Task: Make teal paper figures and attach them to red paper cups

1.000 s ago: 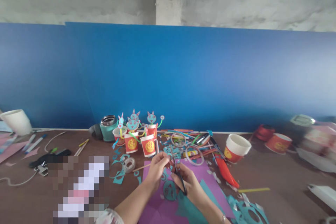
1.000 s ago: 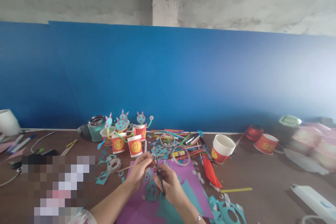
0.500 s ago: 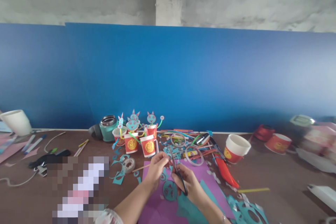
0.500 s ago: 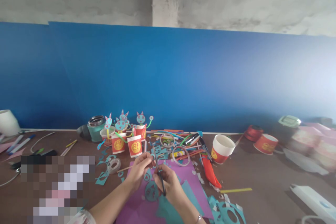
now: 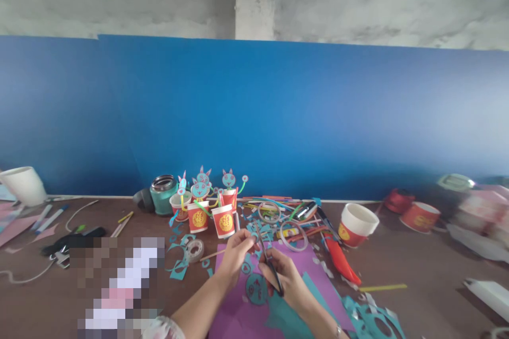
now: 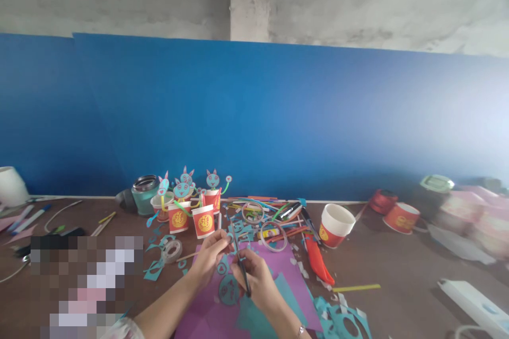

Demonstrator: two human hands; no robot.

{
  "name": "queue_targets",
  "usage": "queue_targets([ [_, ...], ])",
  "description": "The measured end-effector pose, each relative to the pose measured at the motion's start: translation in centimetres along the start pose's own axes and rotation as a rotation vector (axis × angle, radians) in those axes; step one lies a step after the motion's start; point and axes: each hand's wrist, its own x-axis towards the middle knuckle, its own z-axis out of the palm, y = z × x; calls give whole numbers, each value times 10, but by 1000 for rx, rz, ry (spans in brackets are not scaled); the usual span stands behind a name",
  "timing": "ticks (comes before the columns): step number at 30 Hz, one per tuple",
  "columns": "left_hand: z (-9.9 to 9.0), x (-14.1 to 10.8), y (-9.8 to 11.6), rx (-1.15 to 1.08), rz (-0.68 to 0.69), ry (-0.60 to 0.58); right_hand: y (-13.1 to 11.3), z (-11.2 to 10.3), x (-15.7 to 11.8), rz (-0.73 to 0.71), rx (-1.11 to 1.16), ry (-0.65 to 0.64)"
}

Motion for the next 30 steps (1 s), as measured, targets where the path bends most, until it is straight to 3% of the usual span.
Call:
queue_targets([
  [30,-4,1,2,4,-20,-23,4,-3,1,6,-28,-35],
])
